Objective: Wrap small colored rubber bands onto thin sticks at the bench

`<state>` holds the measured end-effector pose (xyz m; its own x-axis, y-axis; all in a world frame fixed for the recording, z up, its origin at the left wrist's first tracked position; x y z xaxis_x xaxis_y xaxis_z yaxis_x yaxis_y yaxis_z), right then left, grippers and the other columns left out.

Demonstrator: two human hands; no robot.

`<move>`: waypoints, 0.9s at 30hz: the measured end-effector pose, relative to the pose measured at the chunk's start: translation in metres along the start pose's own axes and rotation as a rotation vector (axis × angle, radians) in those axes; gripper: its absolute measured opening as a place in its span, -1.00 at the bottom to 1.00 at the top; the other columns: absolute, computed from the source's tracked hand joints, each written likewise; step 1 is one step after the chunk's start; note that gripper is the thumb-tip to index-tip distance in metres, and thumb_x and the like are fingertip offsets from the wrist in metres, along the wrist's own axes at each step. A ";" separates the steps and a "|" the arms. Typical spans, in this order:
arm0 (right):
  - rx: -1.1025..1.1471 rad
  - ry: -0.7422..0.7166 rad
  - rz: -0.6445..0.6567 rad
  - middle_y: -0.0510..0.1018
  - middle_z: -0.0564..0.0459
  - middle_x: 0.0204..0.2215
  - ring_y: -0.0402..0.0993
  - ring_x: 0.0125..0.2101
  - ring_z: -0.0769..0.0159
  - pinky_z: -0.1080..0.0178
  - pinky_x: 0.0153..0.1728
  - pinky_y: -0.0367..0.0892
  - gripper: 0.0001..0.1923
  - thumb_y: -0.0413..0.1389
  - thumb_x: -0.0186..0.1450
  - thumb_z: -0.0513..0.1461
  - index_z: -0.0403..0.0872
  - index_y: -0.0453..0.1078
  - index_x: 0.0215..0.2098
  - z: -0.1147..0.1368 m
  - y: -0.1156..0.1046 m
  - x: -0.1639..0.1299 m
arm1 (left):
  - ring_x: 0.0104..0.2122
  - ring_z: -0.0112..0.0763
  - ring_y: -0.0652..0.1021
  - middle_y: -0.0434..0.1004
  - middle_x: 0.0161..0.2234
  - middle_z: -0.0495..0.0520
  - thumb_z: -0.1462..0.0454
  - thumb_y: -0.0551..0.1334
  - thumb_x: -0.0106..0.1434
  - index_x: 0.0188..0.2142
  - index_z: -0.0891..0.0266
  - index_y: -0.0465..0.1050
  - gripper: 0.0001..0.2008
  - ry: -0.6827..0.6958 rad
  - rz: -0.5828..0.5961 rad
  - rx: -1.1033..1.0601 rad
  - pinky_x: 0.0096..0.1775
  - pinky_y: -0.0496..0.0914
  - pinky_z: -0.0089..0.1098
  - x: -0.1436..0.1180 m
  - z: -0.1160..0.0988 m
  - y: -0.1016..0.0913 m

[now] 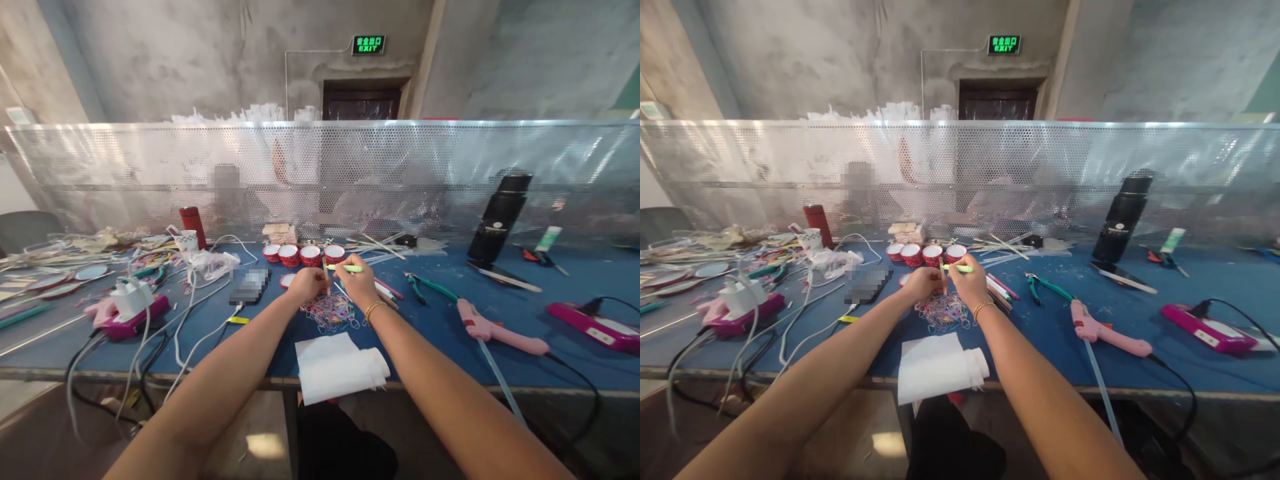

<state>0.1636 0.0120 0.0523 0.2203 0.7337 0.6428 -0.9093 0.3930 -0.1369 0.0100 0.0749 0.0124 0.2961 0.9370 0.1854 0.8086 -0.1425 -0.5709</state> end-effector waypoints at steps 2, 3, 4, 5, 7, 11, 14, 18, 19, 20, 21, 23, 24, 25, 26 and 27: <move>-0.023 0.008 -0.032 0.56 0.09 -0.58 0.45 -0.50 0.25 0.25 -0.38 0.28 -0.84 0.12 0.14 -0.12 0.03 0.30 -0.54 -0.002 -0.003 0.001 | -0.47 -0.46 0.55 0.58 -0.51 0.00 0.21 0.39 0.17 -0.44 0.28 0.56 -0.84 -0.033 0.007 -0.048 -0.37 0.42 -0.50 0.001 0.002 0.002; -0.025 0.015 -0.050 0.56 0.09 -0.58 0.46 -0.49 0.25 0.25 -0.38 0.29 -0.85 0.12 0.14 -0.13 0.03 0.29 -0.54 -0.003 -0.004 0.002 | -0.47 -0.45 0.55 0.58 -0.51 0.00 0.21 0.39 0.16 -0.44 0.28 0.56 -0.84 -0.049 0.010 -0.068 -0.36 0.43 -0.50 0.001 0.004 0.002; -0.021 0.021 -0.065 0.56 0.09 -0.58 0.46 -0.49 0.24 0.24 -0.37 0.29 -0.85 0.12 0.13 -0.14 0.03 0.28 -0.54 -0.003 -0.006 0.003 | -0.46 -0.44 0.56 0.58 -0.51 0.01 0.22 0.40 0.15 -0.44 0.28 0.57 -0.85 -0.059 0.008 -0.082 -0.36 0.44 -0.49 0.001 0.004 0.003; -0.012 0.025 -0.072 0.56 0.09 -0.59 0.47 -0.49 0.24 0.24 -0.36 0.30 -0.85 0.12 0.13 -0.15 0.03 0.28 -0.55 -0.003 -0.006 0.003 | -0.46 -0.43 0.56 0.59 -0.51 0.01 0.23 0.41 0.14 -0.44 0.27 0.57 -0.86 -0.062 0.004 -0.086 -0.36 0.44 -0.48 0.001 0.004 0.002; 0.007 0.025 -0.062 0.56 0.09 -0.60 0.46 -0.49 0.24 0.24 -0.37 0.30 -0.85 0.11 0.13 -0.15 0.03 0.28 -0.56 -0.002 -0.006 0.002 | -0.46 -0.42 0.56 0.59 -0.51 0.02 0.24 0.41 0.13 -0.44 0.27 0.59 -0.88 -0.056 -0.004 -0.073 -0.36 0.45 -0.48 0.001 0.004 0.001; 0.026 0.007 -0.017 0.56 0.09 -0.60 0.42 -0.52 0.27 0.25 -0.41 0.27 -0.84 0.12 0.13 -0.14 0.03 0.29 -0.57 0.001 -0.001 -0.001 | -0.47 -0.43 0.56 0.59 -0.52 0.01 0.25 0.41 0.12 -0.43 0.26 0.60 -0.89 -0.046 -0.012 -0.045 -0.37 0.44 -0.48 0.001 0.005 0.000; 0.050 0.007 -0.003 0.57 0.09 -0.58 0.43 -0.50 0.27 0.26 -0.39 0.28 -0.84 0.12 0.14 -0.13 0.02 0.30 -0.55 0.001 0.002 -0.002 | -0.48 -0.44 0.55 0.59 -0.52 0.01 0.24 0.41 0.12 -0.43 0.27 0.59 -0.88 -0.035 -0.016 -0.052 -0.38 0.44 -0.49 0.002 0.007 0.000; 0.061 0.010 0.012 0.58 0.09 -0.55 0.45 -0.48 0.26 0.25 -0.38 0.29 -0.85 0.12 0.14 -0.11 0.02 0.32 -0.52 -0.001 0.004 -0.002 | -0.50 -0.47 0.53 0.57 -0.52 -0.01 0.26 0.36 0.17 -0.43 0.28 0.57 -0.89 -0.019 0.005 -0.067 -0.41 0.41 -0.51 0.003 0.007 0.003; 0.050 0.011 0.005 0.58 0.09 -0.56 0.45 -0.48 0.25 0.25 -0.37 0.29 -0.84 0.12 0.15 -0.11 0.02 0.32 -0.52 -0.002 0.003 -0.001 | -0.50 -0.48 0.53 0.57 -0.52 -0.01 0.28 0.34 0.18 -0.43 0.28 0.56 -0.90 -0.015 0.009 -0.075 -0.41 0.41 -0.52 0.003 0.006 0.003; 0.035 0.012 -0.007 0.57 0.09 -0.56 0.45 -0.48 0.25 0.24 -0.36 0.29 -0.84 0.12 0.14 -0.11 0.03 0.31 -0.53 -0.003 0.001 0.000 | -0.50 -0.48 0.53 0.57 -0.52 -0.01 0.30 0.32 0.19 -0.43 0.28 0.56 -0.91 -0.010 0.013 -0.084 -0.41 0.40 -0.52 0.002 0.006 0.003; 0.021 0.014 -0.026 0.57 0.08 -0.56 0.45 -0.48 0.24 0.23 -0.36 0.29 -0.84 0.12 0.14 -0.11 0.03 0.31 -0.54 -0.003 0.000 0.001 | -0.49 -0.48 0.54 0.57 -0.51 0.00 0.32 0.31 0.19 -0.43 0.28 0.55 -0.92 -0.008 0.019 -0.095 -0.40 0.41 -0.52 0.002 0.005 0.003; 0.011 0.023 -0.066 0.56 0.08 -0.57 0.45 -0.48 0.24 0.23 -0.35 0.29 -0.84 0.12 0.13 -0.12 0.04 0.29 -0.55 -0.005 -0.004 0.001 | -0.47 -0.46 0.56 0.58 -0.49 0.01 0.34 0.31 0.18 -0.44 0.28 0.55 -0.93 -0.010 0.030 -0.113 -0.38 0.42 -0.51 0.002 0.004 0.003; 0.016 0.028 -0.076 0.56 0.08 -0.58 0.44 -0.48 0.24 0.23 -0.35 0.29 -0.84 0.12 0.13 -0.12 0.04 0.28 -0.56 -0.005 -0.005 0.002 | -0.47 -0.45 0.57 0.59 -0.48 0.01 0.33 0.32 0.18 -0.43 0.28 0.55 -0.93 -0.011 0.033 -0.111 -0.38 0.42 -0.50 0.002 0.005 0.003; 0.028 0.031 -0.078 0.56 0.09 -0.58 0.44 -0.49 0.24 0.23 -0.36 0.29 -0.84 0.12 0.13 -0.12 0.04 0.28 -0.56 -0.006 -0.005 0.001 | -0.46 -0.44 0.57 0.59 -0.48 0.02 0.32 0.32 0.18 -0.43 0.28 0.56 -0.92 -0.011 0.032 -0.101 -0.37 0.42 -0.50 0.002 0.005 0.003; 0.039 0.032 -0.071 0.56 0.09 -0.59 0.43 -0.50 0.25 0.23 -0.36 0.28 -0.84 0.12 0.13 -0.12 0.04 0.29 -0.56 -0.006 -0.005 0.001 | -0.46 -0.44 0.57 0.59 -0.48 0.02 0.31 0.31 0.19 -0.43 0.27 0.56 -0.91 -0.007 0.028 -0.085 -0.37 0.42 -0.50 0.003 0.006 0.003; 0.046 0.026 -0.057 0.56 0.09 -0.59 0.43 -0.50 0.25 0.23 -0.37 0.28 -0.84 0.12 0.13 -0.12 0.04 0.30 -0.56 -0.005 -0.003 0.001 | -0.46 -0.44 0.57 0.59 -0.49 0.02 0.30 0.31 0.19 -0.42 0.27 0.57 -0.91 0.006 0.023 -0.064 -0.37 0.41 -0.50 0.004 0.007 0.002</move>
Point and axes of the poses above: each hand's wrist, its own x-axis towards the middle knuckle, its own y-axis out of the palm, z = x × y, the point moved 6 cm from there along x, towards the middle knuckle
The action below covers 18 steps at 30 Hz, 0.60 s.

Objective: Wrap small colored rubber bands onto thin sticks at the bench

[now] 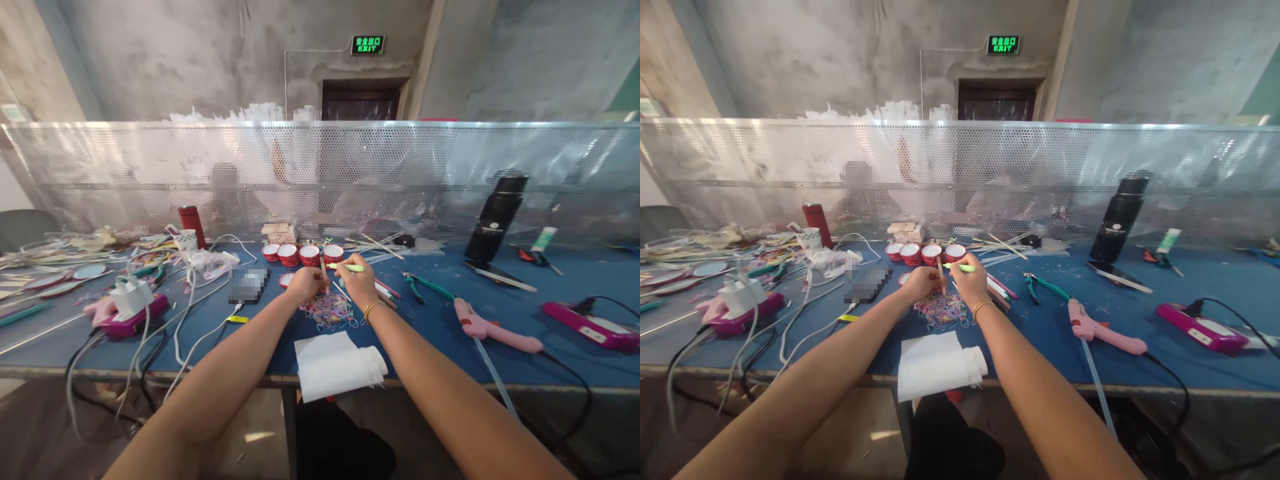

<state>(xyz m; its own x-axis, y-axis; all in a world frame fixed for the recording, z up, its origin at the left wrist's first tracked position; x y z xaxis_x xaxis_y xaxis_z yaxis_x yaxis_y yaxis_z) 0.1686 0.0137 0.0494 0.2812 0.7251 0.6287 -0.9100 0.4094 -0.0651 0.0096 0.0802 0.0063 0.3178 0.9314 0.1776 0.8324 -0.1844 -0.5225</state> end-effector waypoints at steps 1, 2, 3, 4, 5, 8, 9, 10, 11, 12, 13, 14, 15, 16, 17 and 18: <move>0.008 -0.005 0.015 0.56 0.10 -0.59 0.43 -0.50 0.25 0.24 -0.38 0.28 -0.85 0.12 0.13 -0.12 0.04 0.31 -0.55 0.001 0.001 -0.001 | -0.46 -0.44 0.57 0.60 -0.49 0.01 0.30 0.31 0.19 -0.41 0.27 0.58 -0.91 0.018 -0.004 0.022 -0.38 0.40 -0.50 0.001 0.000 0.000; 0.010 -0.010 0.031 0.56 0.10 -0.59 0.44 -0.50 0.25 0.24 -0.39 0.28 -0.85 0.12 0.13 -0.12 0.04 0.31 -0.54 0.001 0.003 -0.001 | -0.47 -0.44 0.57 0.60 -0.49 0.01 0.30 0.31 0.19 -0.41 0.26 0.58 -0.91 0.038 -0.008 0.040 -0.39 0.39 -0.50 0.001 0.000 -0.001; 0.010 -0.014 0.043 0.57 0.10 -0.58 0.44 -0.50 0.25 0.25 -0.39 0.28 -0.86 0.12 0.13 -0.13 0.03 0.32 -0.54 0.002 0.004 -0.002 | -0.47 -0.44 0.56 0.60 -0.49 0.01 0.30 0.31 0.19 -0.41 0.27 0.58 -0.91 0.054 -0.009 0.054 -0.41 0.38 -0.50 0.002 0.000 -0.001; 0.008 -0.015 0.051 0.57 0.10 -0.58 0.44 -0.50 0.25 0.25 -0.39 0.28 -0.86 0.12 0.13 -0.13 0.03 0.33 -0.54 0.002 0.005 -0.002 | -0.48 -0.44 0.56 0.60 -0.49 0.01 0.30 0.31 0.19 -0.41 0.27 0.58 -0.91 0.062 -0.010 0.062 -0.42 0.37 -0.50 0.002 0.000 -0.001; 0.004 -0.015 0.057 0.57 0.10 -0.57 0.44 -0.50 0.26 0.25 -0.39 0.28 -0.86 0.12 0.13 -0.13 0.03 0.33 -0.54 0.002 0.006 -0.003 | -0.48 -0.44 0.56 0.60 -0.49 0.01 0.30 0.31 0.19 -0.41 0.27 0.57 -0.91 0.062 -0.008 0.066 -0.43 0.36 -0.50 0.002 0.000 -0.001; -0.004 -0.015 0.055 0.58 0.09 -0.56 0.45 -0.50 0.25 0.25 -0.40 0.28 -0.86 0.12 0.13 -0.12 0.03 0.33 -0.53 0.003 0.006 -0.002 | -0.49 -0.45 0.55 0.59 -0.50 -0.01 0.29 0.32 0.19 -0.41 0.27 0.57 -0.91 0.040 -0.006 0.056 -0.43 0.36 -0.51 0.001 -0.001 -0.001; -0.007 -0.017 0.046 0.58 0.09 -0.57 0.45 -0.50 0.25 0.25 -0.40 0.28 -0.86 0.12 0.13 -0.12 0.03 0.33 -0.53 0.003 0.006 -0.002 | -0.49 -0.46 0.55 0.59 -0.50 -0.01 0.29 0.33 0.19 -0.40 0.27 0.57 -0.92 0.029 -0.005 0.050 -0.42 0.36 -0.52 0.001 -0.001 -0.001; -0.013 -0.019 0.032 0.57 0.09 -0.57 0.44 -0.50 0.25 0.25 -0.40 0.28 -0.86 0.12 0.13 -0.12 0.03 0.32 -0.54 0.004 0.005 -0.002 | -0.48 -0.47 0.56 0.59 -0.50 -0.02 0.29 0.34 0.19 -0.40 0.27 0.57 -0.93 0.017 -0.003 0.043 -0.41 0.37 -0.52 0.001 -0.001 0.000; -0.018 -0.020 0.015 0.56 0.09 -0.58 0.44 -0.50 0.25 0.24 -0.40 0.28 -0.85 0.11 0.13 -0.12 0.03 0.31 -0.55 0.005 0.003 -0.002 | -0.47 -0.47 0.56 0.59 -0.49 -0.02 0.29 0.35 0.19 -0.39 0.26 0.58 -0.93 0.004 0.002 0.034 -0.39 0.38 -0.53 0.001 0.000 0.000; -0.022 -0.018 -0.001 0.55 0.09 -0.58 0.43 -0.51 0.25 0.24 -0.40 0.28 -0.85 0.11 0.12 -0.12 0.04 0.30 -0.55 0.005 0.002 -0.001 | -0.46 -0.47 0.57 0.60 -0.48 -0.02 0.29 0.35 0.18 -0.39 0.26 0.58 -0.93 -0.008 0.008 0.025 -0.38 0.39 -0.53 0.001 0.001 0.001; -0.024 -0.014 -0.012 0.55 0.09 -0.59 0.42 -0.52 0.25 0.24 -0.41 0.28 -0.85 0.11 0.12 -0.13 0.04 0.29 -0.56 0.005 0.000 -0.001 | -0.45 -0.47 0.58 0.60 -0.48 -0.02 0.29 0.36 0.18 -0.39 0.26 0.58 -0.93 -0.015 0.012 0.015 -0.36 0.41 -0.52 0.002 0.001 0.001; -0.023 -0.009 -0.017 0.55 0.09 -0.59 0.42 -0.52 0.25 0.24 -0.41 0.28 -0.85 0.11 0.12 -0.13 0.04 0.29 -0.56 0.005 0.000 -0.001 | -0.44 -0.46 0.58 0.61 -0.47 -0.01 0.29 0.37 0.17 -0.39 0.26 0.59 -0.93 -0.017 0.011 0.005 -0.35 0.42 -0.51 0.002 0.002 0.002; -0.020 -0.005 -0.014 0.55 0.09 -0.59 0.42 -0.52 0.25 0.24 -0.41 0.28 -0.84 0.11 0.13 -0.13 0.04 0.28 -0.56 0.006 -0.001 -0.001 | -0.44 -0.45 0.58 0.61 -0.46 0.00 0.29 0.37 0.16 -0.39 0.26 0.59 -0.94 -0.013 0.007 -0.003 -0.34 0.42 -0.50 0.002 0.001 0.001; -0.015 -0.003 -0.003 0.56 0.08 -0.58 0.42 -0.51 0.25 0.24 -0.40 0.29 -0.84 0.11 0.13 -0.12 0.04 0.28 -0.56 0.006 0.000 -0.001 | -0.45 -0.44 0.58 0.62 -0.46 0.01 0.30 0.36 0.16 -0.39 0.26 0.59 -0.94 -0.005 0.001 -0.006 -0.34 0.42 -0.50 0.002 0.001 0.001; -0.010 0.000 0.010 0.56 0.08 -0.58 0.43 -0.50 0.25 0.25 -0.39 0.29 -0.84 0.12 0.14 -0.12 0.04 0.29 -0.55 0.005 0.001 -0.001 | -0.46 -0.45 0.57 0.61 -0.47 0.01 0.31 0.35 0.16 -0.40 0.26 0.58 -0.95 0.001 -0.005 -0.001 -0.35 0.42 -0.50 0.001 0.000 0.000; -0.005 0.002 0.024 0.57 0.08 -0.57 0.44 -0.50 0.25 0.25 -0.39 0.30 -0.83 0.12 0.14 -0.11 0.03 0.29 -0.54 0.005 0.002 -0.002 | -0.47 -0.46 0.56 0.61 -0.47 0.01 0.32 0.34 0.17 -0.40 0.27 0.58 -0.95 0.004 -0.008 0.011 -0.36 0.41 -0.50 0.000 -0.002 0.000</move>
Point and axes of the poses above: each hand's wrist, its own x-axis towards the middle knuckle, its own y-axis out of the palm, z = x × y, the point moved 6 cm from there along x, towards the middle knuckle
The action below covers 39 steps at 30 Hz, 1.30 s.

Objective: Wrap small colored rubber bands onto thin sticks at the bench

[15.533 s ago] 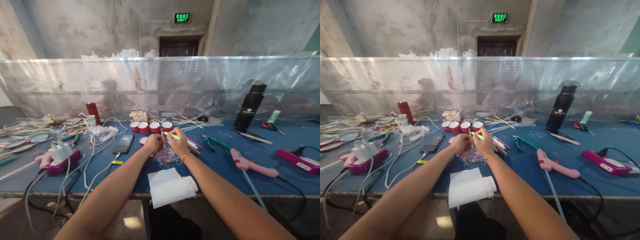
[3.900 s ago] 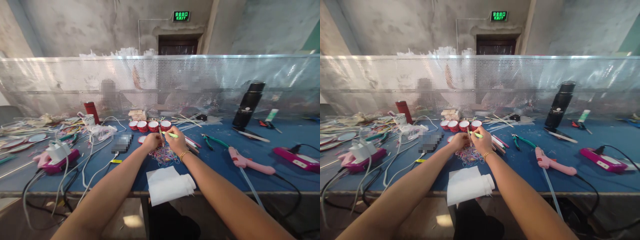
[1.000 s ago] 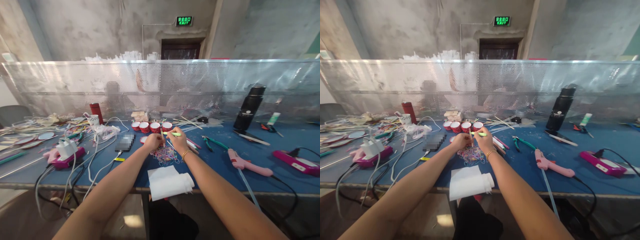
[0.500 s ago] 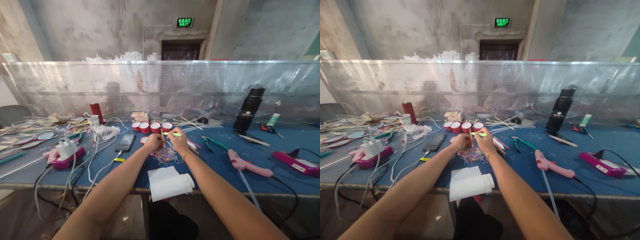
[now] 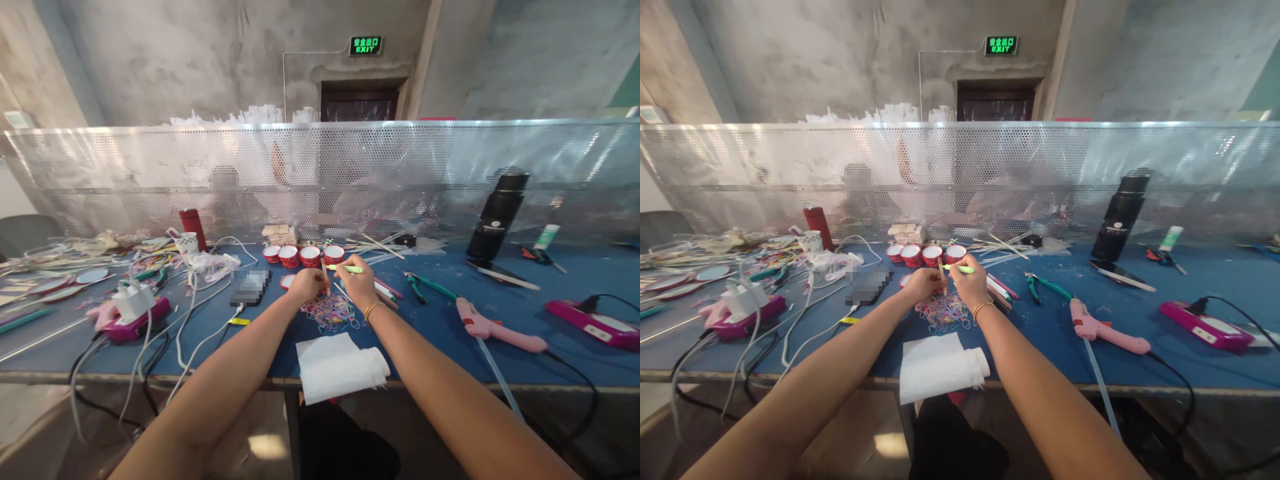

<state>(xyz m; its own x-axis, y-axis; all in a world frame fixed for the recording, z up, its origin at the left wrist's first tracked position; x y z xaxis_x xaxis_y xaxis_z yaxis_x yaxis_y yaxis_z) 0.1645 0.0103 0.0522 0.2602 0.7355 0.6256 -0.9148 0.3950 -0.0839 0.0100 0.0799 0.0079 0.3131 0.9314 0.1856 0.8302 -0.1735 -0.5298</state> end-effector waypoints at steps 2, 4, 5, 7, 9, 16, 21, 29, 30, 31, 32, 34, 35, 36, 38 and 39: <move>0.013 0.005 0.023 0.58 0.08 -0.57 0.44 -0.50 0.25 0.25 -0.39 0.30 -0.83 0.13 0.14 -0.10 0.03 0.30 -0.53 -0.001 0.003 -0.001 | -0.49 -0.48 0.54 0.59 -0.49 -0.01 0.32 0.31 0.19 -0.40 0.27 0.58 -0.93 -0.004 0.001 0.034 -0.39 0.39 -0.51 -0.003 -0.003 -0.001; 0.027 0.006 0.033 0.58 0.08 -0.57 0.44 -0.50 0.26 0.26 -0.40 0.29 -0.83 0.13 0.14 -0.09 0.02 0.31 -0.52 -0.001 0.004 -0.001 | -0.50 -0.49 0.53 0.57 -0.51 -0.02 0.31 0.31 0.19 -0.41 0.27 0.57 -0.92 -0.012 -0.003 0.055 -0.41 0.37 -0.52 -0.006 -0.006 -0.002; 0.031 0.004 0.034 0.58 0.08 -0.56 0.44 -0.50 0.26 0.25 -0.40 0.29 -0.83 0.13 0.14 -0.09 0.02 0.31 -0.52 -0.001 0.005 -0.001 | -0.50 -0.48 0.53 0.57 -0.51 -0.02 0.31 0.32 0.19 -0.42 0.27 0.57 -0.92 -0.013 -0.005 0.056 -0.41 0.37 -0.52 -0.007 -0.008 -0.003; 0.024 -0.003 0.031 0.58 0.08 -0.56 0.45 -0.49 0.25 0.25 -0.39 0.29 -0.84 0.13 0.14 -0.09 0.02 0.32 -0.52 0.000 0.004 -0.001 | -0.49 -0.48 0.54 0.57 -0.50 -0.02 0.31 0.32 0.18 -0.43 0.28 0.57 -0.92 -0.012 -0.002 0.039 -0.40 0.38 -0.51 -0.008 -0.010 -0.003; 0.005 -0.001 0.016 0.58 0.07 -0.56 0.46 -0.48 0.24 0.25 -0.39 0.29 -0.85 0.12 0.13 -0.11 0.03 0.32 -0.53 0.001 0.002 -0.001 | -0.48 -0.47 0.55 0.58 -0.49 -0.01 0.32 0.33 0.18 -0.41 0.28 0.57 -0.93 -0.016 0.006 0.010 -0.38 0.40 -0.51 -0.008 -0.009 -0.002; 0.016 -0.005 -0.009 0.56 0.09 -0.58 0.43 -0.51 0.26 0.25 -0.39 0.30 -0.86 0.12 0.12 -0.13 0.03 0.31 -0.54 0.003 0.000 -0.001 | -0.46 -0.47 0.57 0.60 -0.49 -0.01 0.31 0.35 0.18 -0.40 0.28 0.57 -0.94 -0.028 0.009 -0.004 -0.38 0.40 -0.52 -0.007 -0.007 -0.001; 0.011 -0.001 0.024 0.57 0.08 -0.56 0.43 -0.50 0.26 0.25 -0.38 0.30 -0.84 0.13 0.14 -0.10 0.02 0.33 -0.51 0.000 0.005 -0.002 | -0.50 -0.49 0.54 0.57 -0.51 -0.03 0.32 0.37 0.17 -0.43 0.28 0.56 -0.93 -0.039 -0.003 -0.018 -0.40 0.38 -0.51 -0.010 -0.011 -0.001; -0.001 0.003 -0.006 0.56 0.08 -0.58 0.43 -0.51 0.25 0.25 -0.40 0.30 -0.85 0.11 0.13 -0.11 0.03 0.30 -0.53 0.001 0.001 -0.002 | -0.49 -0.48 0.55 0.57 -0.51 -0.03 0.38 0.34 0.18 -0.44 0.28 0.57 -0.94 -0.049 0.014 -0.076 -0.36 0.42 -0.48 -0.010 -0.011 -0.001; 0.000 0.001 0.007 0.56 0.08 -0.57 0.44 -0.50 0.25 0.25 -0.39 0.31 -0.85 0.11 0.13 -0.11 0.03 0.31 -0.53 0.001 0.002 -0.002 | -0.49 -0.48 0.54 0.57 -0.52 -0.03 0.38 0.34 0.17 -0.44 0.28 0.56 -0.93 -0.043 0.017 -0.070 -0.36 0.42 -0.49 -0.009 -0.011 -0.001; 0.003 0.001 0.021 0.57 0.08 -0.56 0.45 -0.49 0.25 0.25 -0.39 0.31 -0.85 0.11 0.13 -0.10 0.03 0.31 -0.52 0.002 0.003 -0.002 | -0.50 -0.48 0.54 0.57 -0.52 -0.03 0.38 0.34 0.17 -0.45 0.28 0.55 -0.93 -0.038 0.016 -0.056 -0.38 0.41 -0.49 -0.009 -0.010 -0.001; 0.005 0.002 0.033 0.58 0.08 -0.55 0.46 -0.48 0.25 0.25 -0.38 0.31 -0.85 0.12 0.14 -0.10 0.03 0.32 -0.51 0.002 0.004 -0.003 | -0.50 -0.48 0.54 0.57 -0.52 -0.03 0.37 0.35 0.17 -0.45 0.28 0.55 -0.93 -0.032 0.013 -0.038 -0.39 0.40 -0.50 -0.008 -0.009 -0.001; 0.001 0.005 0.032 0.58 0.08 -0.55 0.47 -0.47 0.24 0.25 -0.37 0.31 -0.85 0.12 0.14 -0.10 0.03 0.32 -0.51 0.000 0.005 -0.002 | -0.48 -0.48 0.55 0.58 -0.51 -0.03 0.34 0.36 0.16 -0.44 0.28 0.55 -0.94 -0.025 0.002 -0.014 -0.39 0.39 -0.51 -0.005 -0.005 -0.001; -0.004 0.008 0.020 0.58 0.08 -0.56 0.47 -0.47 0.23 0.24 -0.37 0.31 -0.85 0.12 0.13 -0.10 0.03 0.31 -0.52 -0.001 0.004 -0.002 | -0.48 -0.47 0.56 0.58 -0.51 -0.02 0.33 0.36 0.17 -0.44 0.28 0.55 -0.94 -0.023 -0.004 -0.010 -0.39 0.39 -0.52 -0.004 -0.004 -0.001; -0.008 0.010 0.004 0.57 0.08 -0.56 0.46 -0.48 0.23 0.24 -0.38 0.31 -0.85 0.12 0.13 -0.11 0.03 0.31 -0.53 -0.002 0.003 -0.002 | -0.47 -0.47 0.57 0.59 -0.50 -0.02 0.32 0.36 0.17 -0.42 0.28 0.56 -0.94 -0.022 -0.006 -0.010 -0.39 0.40 -0.52 -0.004 -0.002 -0.001; -0.006 0.013 -0.024 0.56 0.09 -0.58 0.45 -0.50 0.24 0.24 -0.40 0.30 -0.85 0.12 0.13 -0.12 0.04 0.29 -0.54 -0.003 0.001 -0.001 | -0.45 -0.45 0.58 0.61 -0.47 0.00 0.31 0.36 0.18 -0.41 0.27 0.57 -0.93 -0.029 -0.004 -0.018 -0.38 0.42 -0.51 -0.003 -0.001 -0.001; 0.003 0.015 -0.029 0.55 0.09 -0.59 0.44 -0.51 0.24 0.24 -0.41 0.29 -0.85 0.12 0.12 -0.13 0.04 0.29 -0.54 -0.004 0.001 -0.001 | -0.44 -0.45 0.59 0.62 -0.47 0.01 0.30 0.37 0.18 -0.40 0.27 0.58 -0.93 -0.035 -0.002 -0.022 -0.37 0.42 -0.51 -0.003 0.000 0.000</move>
Point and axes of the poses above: each hand's wrist, its own x-axis towards the middle knuckle, its own y-axis out of the palm, z = x × y, the point moved 6 cm from there along x, towards the middle knuckle
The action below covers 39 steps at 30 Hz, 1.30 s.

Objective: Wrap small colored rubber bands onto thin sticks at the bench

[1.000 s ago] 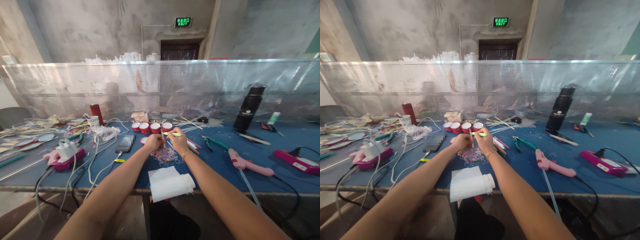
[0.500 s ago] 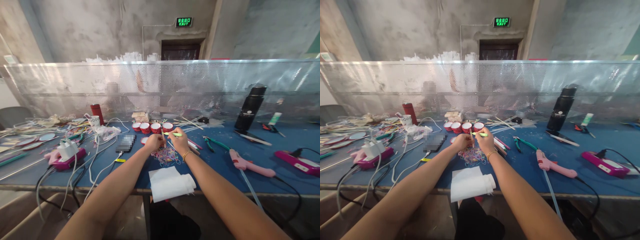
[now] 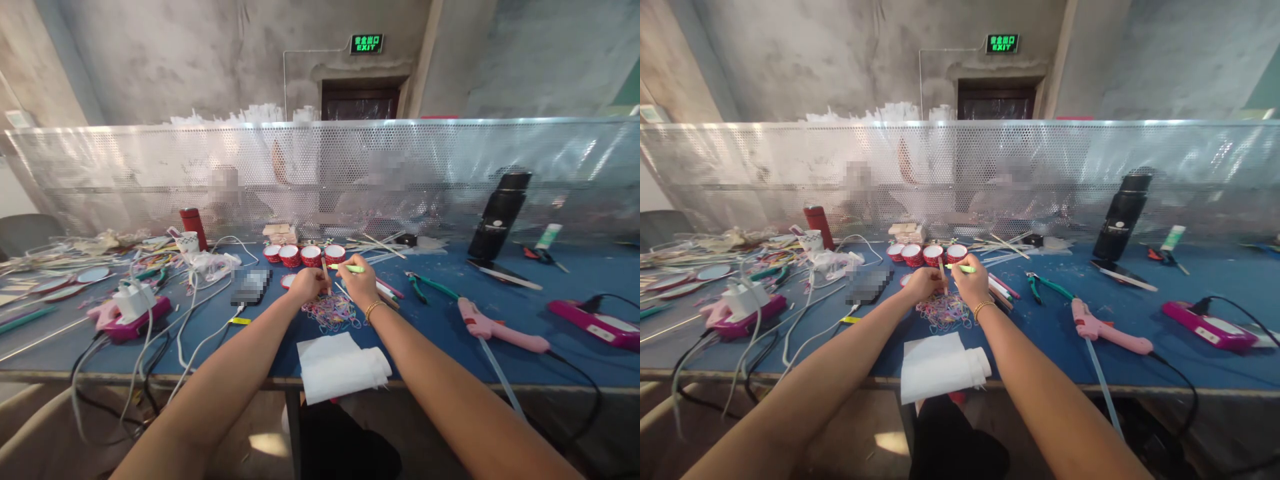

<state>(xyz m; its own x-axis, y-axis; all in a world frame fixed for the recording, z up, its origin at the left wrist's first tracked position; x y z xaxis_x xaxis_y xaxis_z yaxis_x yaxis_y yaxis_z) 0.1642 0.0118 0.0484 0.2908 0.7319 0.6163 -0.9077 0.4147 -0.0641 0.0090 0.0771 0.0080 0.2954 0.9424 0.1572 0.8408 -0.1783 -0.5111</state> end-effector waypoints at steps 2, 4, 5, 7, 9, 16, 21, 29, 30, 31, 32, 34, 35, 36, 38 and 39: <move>0.018 -0.002 0.007 0.56 0.09 -0.58 0.43 -0.52 0.25 0.25 -0.42 0.29 -0.85 0.12 0.13 -0.12 0.04 0.30 -0.54 0.001 0.001 -0.001 | -0.45 -0.46 0.58 0.62 -0.46 0.01 0.29 0.38 0.18 -0.40 0.27 0.58 -0.92 -0.012 0.004 -0.007 -0.37 0.43 -0.51 -0.001 -0.001 0.000; 0.028 -0.008 0.032 0.57 0.09 -0.57 0.44 -0.51 0.25 0.25 -0.41 0.30 -0.85 0.13 0.13 -0.12 0.03 0.31 -0.52 0.003 0.003 -0.001 | -0.47 -0.47 0.57 0.61 -0.48 -0.01 0.29 0.39 0.17 -0.41 0.28 0.58 -0.92 -0.016 0.009 -0.018 -0.37 0.42 -0.51 -0.002 -0.002 0.001; 0.030 -0.010 0.044 0.58 0.09 -0.56 0.45 -0.50 0.25 0.25 -0.40 0.31 -0.86 0.13 0.13 -0.11 0.03 0.32 -0.51 0.003 0.004 -0.002 | -0.48 -0.48 0.56 0.60 -0.48 -0.01 0.30 0.38 0.17 -0.41 0.28 0.58 -0.93 -0.015 0.012 -0.027 -0.37 0.42 -0.51 -0.002 -0.002 0.001; 0.022 -0.013 0.052 0.58 0.09 -0.55 0.46 -0.49 0.24 0.25 -0.38 0.31 -0.86 0.13 0.13 -0.11 0.03 0.32 -0.51 0.003 0.004 -0.001 | -0.49 -0.49 0.55 0.59 -0.49 -0.02 0.32 0.37 0.17 -0.42 0.28 0.59 -0.94 -0.007 0.011 -0.037 -0.37 0.42 -0.50 -0.001 -0.002 0.002; 0.007 -0.011 0.033 0.57 0.09 -0.57 0.45 -0.50 0.24 0.24 -0.39 0.30 -0.85 0.12 0.13 -0.11 0.03 0.31 -0.53 0.002 0.003 0.000 | -0.48 -0.47 0.56 0.59 -0.49 -0.01 0.33 0.36 0.17 -0.41 0.28 0.59 -0.95 0.002 0.009 -0.029 -0.35 0.43 -0.49 0.000 -0.002 0.002; 0.010 -0.015 0.024 0.57 0.08 -0.57 0.43 -0.50 0.25 0.25 -0.39 0.29 -0.84 0.12 0.14 -0.10 0.03 0.29 -0.52 0.004 0.002 -0.001 | -0.46 -0.47 0.56 0.60 -0.48 -0.02 0.34 0.36 0.17 -0.43 0.27 0.57 -0.95 -0.016 0.017 -0.037 -0.35 0.42 -0.51 -0.004 -0.006 0.001; 0.007 -0.025 0.053 0.57 0.09 -0.56 0.46 -0.49 0.24 0.25 -0.38 0.30 -0.84 0.12 0.14 -0.09 0.03 0.31 -0.51 0.004 0.005 -0.002 | -0.50 -0.47 0.55 0.57 -0.52 -0.02 0.37 0.35 0.17 -0.47 0.28 0.54 -0.92 -0.009 0.002 -0.071 -0.37 0.42 -0.49 -0.004 -0.006 0.001; 0.001 -0.022 0.014 0.56 0.09 -0.57 0.44 -0.51 0.25 0.25 -0.40 0.28 -0.85 0.12 0.14 -0.11 0.03 0.30 -0.53 0.002 0.001 -0.001 | -0.48 -0.46 0.55 0.58 -0.50 -0.01 0.30 0.39 0.15 -0.42 0.28 0.59 -0.93 0.011 0.001 0.005 -0.34 0.43 -0.48 -0.004 -0.007 -0.001; 0.010 -0.021 0.027 0.57 0.09 -0.57 0.44 -0.51 0.25 0.25 -0.40 0.29 -0.85 0.12 0.14 -0.11 0.03 0.31 -0.52 0.003 0.003 -0.001 | -0.49 -0.48 0.54 0.57 -0.51 -0.02 0.30 0.38 0.15 -0.42 0.28 0.58 -0.93 0.014 0.005 0.011 -0.36 0.42 -0.49 -0.005 -0.007 -0.001; 0.018 -0.020 0.039 0.57 0.09 -0.56 0.45 -0.50 0.25 0.25 -0.39 0.30 -0.85 0.13 0.14 -0.11 0.02 0.31 -0.51 0.003 0.004 -0.002 | -0.51 -0.49 0.52 0.56 -0.52 -0.03 0.31 0.38 0.16 -0.43 0.29 0.57 -0.93 0.015 0.005 0.014 -0.38 0.40 -0.50 -0.005 -0.007 -0.001; 0.022 -0.021 0.049 0.57 0.09 -0.56 0.46 -0.49 0.24 0.25 -0.38 0.30 -0.85 0.13 0.14 -0.10 0.02 0.32 -0.50 0.004 0.005 -0.002 | -0.52 -0.50 0.51 0.55 -0.53 -0.04 0.31 0.37 0.16 -0.43 0.29 0.56 -0.92 0.015 0.002 0.017 -0.40 0.39 -0.51 -0.005 -0.007 -0.001; 0.019 -0.026 0.060 0.58 0.09 -0.55 0.48 -0.47 0.23 0.25 -0.36 0.31 -0.85 0.13 0.14 -0.10 0.02 0.32 -0.49 0.004 0.006 -0.002 | -0.52 -0.50 0.51 0.55 -0.54 -0.04 0.31 0.37 0.16 -0.45 0.29 0.55 -0.92 0.020 -0.005 0.024 -0.42 0.37 -0.52 -0.003 -0.005 -0.001; 0.011 -0.030 0.057 0.57 0.09 -0.55 0.48 -0.47 0.23 0.24 -0.36 0.31 -0.84 0.13 0.14 -0.10 0.02 0.32 -0.50 0.003 0.006 -0.002 | -0.52 -0.50 0.51 0.55 -0.54 -0.04 0.32 0.37 0.15 -0.45 0.29 0.55 -0.92 0.025 -0.007 0.024 -0.42 0.38 -0.51 -0.002 -0.004 -0.001; -0.002 -0.033 0.049 0.57 0.09 -0.56 0.48 -0.47 0.23 0.24 -0.36 0.30 -0.84 0.12 0.14 -0.10 0.02 0.32 -0.50 0.003 0.005 -0.001 | -0.51 -0.49 0.52 0.55 -0.53 -0.04 0.32 0.37 0.15 -0.45 0.28 0.55 -0.92 0.027 -0.007 0.019 -0.41 0.39 -0.51 -0.001 -0.003 0.000; -0.027 -0.036 0.022 0.56 0.09 -0.57 0.46 -0.49 0.24 0.25 -0.39 0.28 -0.84 0.12 0.14 -0.10 0.03 0.30 -0.53 0.001 0.003 0.000 | -0.48 -0.47 0.55 0.58 -0.51 -0.02 0.32 0.38 0.15 -0.44 0.27 0.56 -0.93 0.014 -0.009 0.005 -0.37 0.41 -0.51 0.001 -0.001 0.001; -0.033 -0.034 0.009 0.56 0.09 -0.58 0.44 -0.50 0.25 0.25 -0.40 0.27 -0.83 0.12 0.13 -0.10 0.03 0.29 -0.54 0.001 0.002 0.000 | -0.46 -0.46 0.56 0.59 -0.50 -0.01 0.32 0.38 0.14 -0.44 0.27 0.57 -0.94 -0.002 -0.012 -0.003 -0.36 0.43 -0.50 0.002 0.000 0.001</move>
<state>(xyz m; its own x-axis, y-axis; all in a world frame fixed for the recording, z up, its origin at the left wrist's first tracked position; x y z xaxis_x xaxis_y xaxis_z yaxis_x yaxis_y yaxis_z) 0.1626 0.0122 0.0493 0.2721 0.7169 0.6419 -0.8994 0.4267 -0.0953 0.0098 0.0786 0.0076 0.2842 0.9451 0.1614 0.8458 -0.1678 -0.5065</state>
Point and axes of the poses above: each hand's wrist, its own x-axis towards the middle knuckle, its own y-axis out of the palm, z = x × y, the point moved 6 cm from there along x, towards the middle knuckle
